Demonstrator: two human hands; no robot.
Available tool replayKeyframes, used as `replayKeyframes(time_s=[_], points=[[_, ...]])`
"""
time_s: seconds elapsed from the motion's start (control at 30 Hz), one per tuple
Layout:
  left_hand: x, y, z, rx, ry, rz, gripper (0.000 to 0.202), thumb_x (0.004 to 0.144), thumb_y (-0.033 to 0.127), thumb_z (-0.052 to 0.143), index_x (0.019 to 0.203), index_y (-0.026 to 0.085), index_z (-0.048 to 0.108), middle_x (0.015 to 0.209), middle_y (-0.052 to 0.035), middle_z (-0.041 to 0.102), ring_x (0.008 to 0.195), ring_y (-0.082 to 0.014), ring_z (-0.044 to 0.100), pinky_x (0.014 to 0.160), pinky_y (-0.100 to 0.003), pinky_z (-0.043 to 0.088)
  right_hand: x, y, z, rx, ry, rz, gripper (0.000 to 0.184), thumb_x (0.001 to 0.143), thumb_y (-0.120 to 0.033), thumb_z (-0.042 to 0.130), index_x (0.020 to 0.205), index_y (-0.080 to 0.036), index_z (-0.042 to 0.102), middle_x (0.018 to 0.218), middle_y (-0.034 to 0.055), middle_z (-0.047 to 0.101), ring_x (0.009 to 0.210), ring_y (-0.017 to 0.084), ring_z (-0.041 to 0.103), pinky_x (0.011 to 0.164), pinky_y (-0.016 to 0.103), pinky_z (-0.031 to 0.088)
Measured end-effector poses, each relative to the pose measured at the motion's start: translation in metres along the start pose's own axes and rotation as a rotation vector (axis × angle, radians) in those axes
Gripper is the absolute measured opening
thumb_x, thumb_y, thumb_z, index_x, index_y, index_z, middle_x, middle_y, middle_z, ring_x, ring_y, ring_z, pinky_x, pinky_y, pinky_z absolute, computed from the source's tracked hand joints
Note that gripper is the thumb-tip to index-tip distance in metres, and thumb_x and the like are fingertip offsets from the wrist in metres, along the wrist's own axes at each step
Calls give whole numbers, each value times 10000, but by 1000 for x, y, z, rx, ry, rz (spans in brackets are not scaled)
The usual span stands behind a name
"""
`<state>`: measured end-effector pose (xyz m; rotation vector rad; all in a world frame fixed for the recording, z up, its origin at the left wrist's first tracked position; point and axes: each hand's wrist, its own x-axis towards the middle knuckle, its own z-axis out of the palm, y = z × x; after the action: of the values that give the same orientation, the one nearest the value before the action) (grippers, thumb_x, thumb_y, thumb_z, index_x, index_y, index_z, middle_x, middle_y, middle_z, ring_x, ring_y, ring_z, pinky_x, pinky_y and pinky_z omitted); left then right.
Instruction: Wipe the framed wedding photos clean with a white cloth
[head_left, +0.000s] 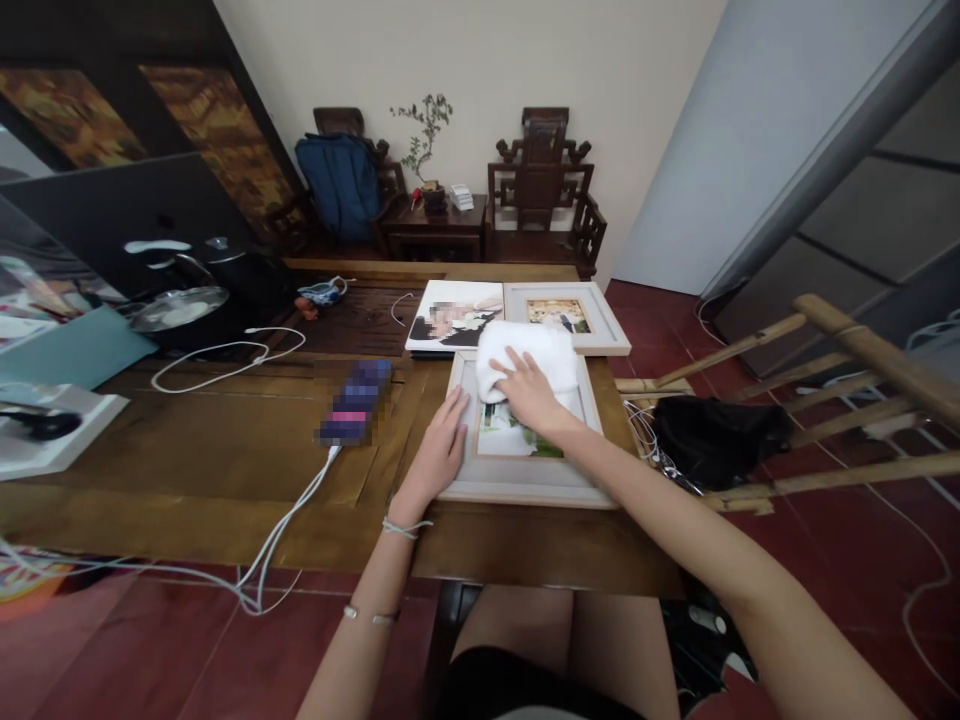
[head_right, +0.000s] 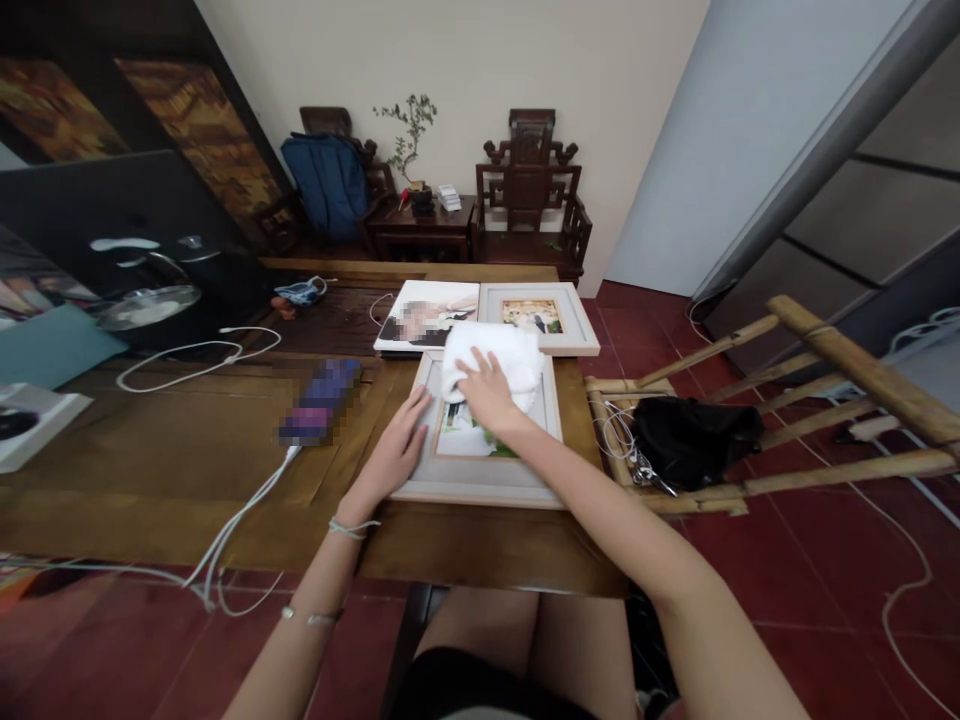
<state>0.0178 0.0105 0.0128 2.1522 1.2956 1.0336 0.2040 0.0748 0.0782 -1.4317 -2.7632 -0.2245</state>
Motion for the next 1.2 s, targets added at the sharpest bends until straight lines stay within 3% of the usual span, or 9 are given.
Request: replayKeyframes(time_s=[0.23, 0.4, 0.53, 0.6, 0.7, 0.8, 0.93, 1.07, 1.2], points=[[-1, -5, 5, -9, 48, 20, 543, 866, 57, 322, 1391, 169, 402, 1513, -135, 313, 1410, -222, 270, 1157, -463, 243, -67, 54, -11, -29, -85, 163, 476, 734, 33, 427, 1104, -137, 675, 1373, 80, 521, 1353, 328, 314, 1080, 525, 256], [0, -3, 5, -3, 74, 16, 558, 846, 29, 329, 1375, 180, 421, 1496, -119, 348, 1400, -210, 295, 1159, -451, 250, -130, 19, -36, 119, -211, 85, 503, 631, 73, 421, 978, -146, 712, 1381, 75, 511, 1366, 327, 297, 1089, 504, 278], [-1, 0, 4, 3, 65, 7, 563, 841, 22, 330, 1372, 178, 427, 1503, -113, 338, 1404, -211, 288, 1162, -446, 246, -169, -10, -59, 359, -326, -8, 575, 591, 80, 382, 963, -215, 706, 1344, 29, 553, 1328, 211, 390, 1042, 352, 382], [-1, 0, 3, 12, 55, 3, 558, 838, 22, 335, 1364, 174, 438, 1506, -115, 332, 1406, -218, 281, 1163, -451, 246, -169, -9, -65, 413, -336, -8, 631, 599, 75, 368, 1039, -246, 688, 1347, 16, 549, 1309, 181, 417, 1004, 314, 421], [-1, -1, 3, 18, 54, 7, 547, 832, 18, 342, 1338, 181, 470, 1501, -104, 341, 1405, -218, 284, 1158, -454, 260, -142, 11, -63, 288, -191, 59, 674, 615, 75, 360, 1142, -230, 650, 1442, 25, 436, 1344, 232, 363, 1044, 413, 389], [-1, -2, 3, 21, 61, 14, 534, 823, 17, 348, 1311, 176, 497, 1493, -106, 356, 1397, -215, 303, 1152, -448, 275, -100, 39, -47, 37, 8, 121, 645, 657, 96, 342, 1130, -205, 661, 1525, 11, 283, 1406, 342, 177, 1082, 618, 239], [-1, -2, 3, 17, 80, 22, 537, 809, 13, 368, 1295, 191, 512, 1482, -102, 375, 1386, -217, 326, 1143, -452, 294, -66, 52, -15, -91, -25, 138, 563, 749, 75, 371, 1134, -213, 665, 1513, 37, 321, 1382, 403, 205, 1046, 675, 229], [-1, -2, 3, 20, 68, 19, 536, 817, 12, 354, 1301, 186, 505, 1490, -102, 361, 1396, -214, 305, 1149, -447, 284, -81, 27, -5, -106, -138, 91, 456, 780, 25, 430, 1123, -161, 666, 1493, 115, 349, 1334, 432, 291, 1030, 644, 270], [-1, 0, 3, 31, 46, -6, 529, 823, 11, 339, 1300, 170, 505, 1499, -110, 343, 1401, -223, 294, 1151, -458, 277, -127, -16, -27, -8, -259, 39, 476, 744, 9, 482, 1151, -171, 651, 1474, 140, 376, 1307, 436, 342, 1020, 608, 314]])
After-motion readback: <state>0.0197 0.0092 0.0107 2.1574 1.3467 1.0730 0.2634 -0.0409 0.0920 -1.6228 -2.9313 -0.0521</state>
